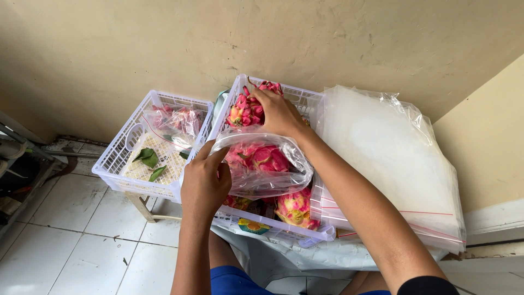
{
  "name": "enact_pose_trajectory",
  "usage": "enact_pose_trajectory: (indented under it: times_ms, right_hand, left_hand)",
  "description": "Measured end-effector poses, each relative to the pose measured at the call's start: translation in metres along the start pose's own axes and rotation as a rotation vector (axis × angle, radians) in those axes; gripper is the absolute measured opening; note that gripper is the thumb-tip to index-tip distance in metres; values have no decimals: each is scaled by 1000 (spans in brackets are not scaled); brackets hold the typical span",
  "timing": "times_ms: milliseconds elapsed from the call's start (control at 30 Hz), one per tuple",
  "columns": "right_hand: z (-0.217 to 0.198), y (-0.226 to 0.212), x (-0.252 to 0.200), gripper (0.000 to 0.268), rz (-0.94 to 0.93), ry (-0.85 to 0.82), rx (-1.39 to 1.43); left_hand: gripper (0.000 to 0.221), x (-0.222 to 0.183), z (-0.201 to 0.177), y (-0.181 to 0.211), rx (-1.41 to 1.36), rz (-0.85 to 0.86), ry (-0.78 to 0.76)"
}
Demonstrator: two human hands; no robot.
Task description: Packing dragon fruits into individual plastic zip-lock bags from a plastic crate.
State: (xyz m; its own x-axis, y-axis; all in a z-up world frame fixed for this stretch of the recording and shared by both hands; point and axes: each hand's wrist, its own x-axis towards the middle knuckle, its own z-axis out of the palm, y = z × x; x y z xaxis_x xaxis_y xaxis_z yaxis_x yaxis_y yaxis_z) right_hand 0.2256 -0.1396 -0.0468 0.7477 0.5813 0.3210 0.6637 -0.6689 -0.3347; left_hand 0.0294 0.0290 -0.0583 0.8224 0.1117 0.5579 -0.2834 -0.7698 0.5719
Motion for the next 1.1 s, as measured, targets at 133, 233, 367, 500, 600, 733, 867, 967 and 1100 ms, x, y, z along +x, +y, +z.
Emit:
enact_pose_trajectory:
  times_ms: [133, 233, 367, 500, 600, 733, 867, 967, 1100]
  right_hand:
    - [-2, 11, -6, 77, -71, 120, 80]
    - [-24, 15, -11, 83, -56, 233, 4]
    - [-76, -5, -32, 92, -421, 452, -187]
    - [-90, -25, -65, 93, -580, 597, -23]
    - [-86, -60, -90, 82, -582, 577, 421]
    - [-62, -80, -116, 80, -547, 415, 838]
    - [-39, -79, -119, 78, -519, 432, 668]
    - [-22, -66, -112, 73, -542, 497, 506]
    - [-25, -62, -113, 67, -652, 479, 226]
  left_hand:
    - [38, 0, -2, 3, 19, -5, -1]
    - [39, 0, -3, 5, 36, 2, -19]
    - [49, 0, 6, -8, 53, -18, -56]
    - [46, 0, 6, -9, 53, -23, -66]
    - [51, 2, 8, -9, 57, -78, -81]
    - [14, -4, 18, -27, 95, -34, -88]
    - [12, -7, 15, -29, 23, 17, -88]
    - [5, -5, 17, -40, -109, 86, -55]
    - [12, 2, 3, -32, -345, 22, -101]
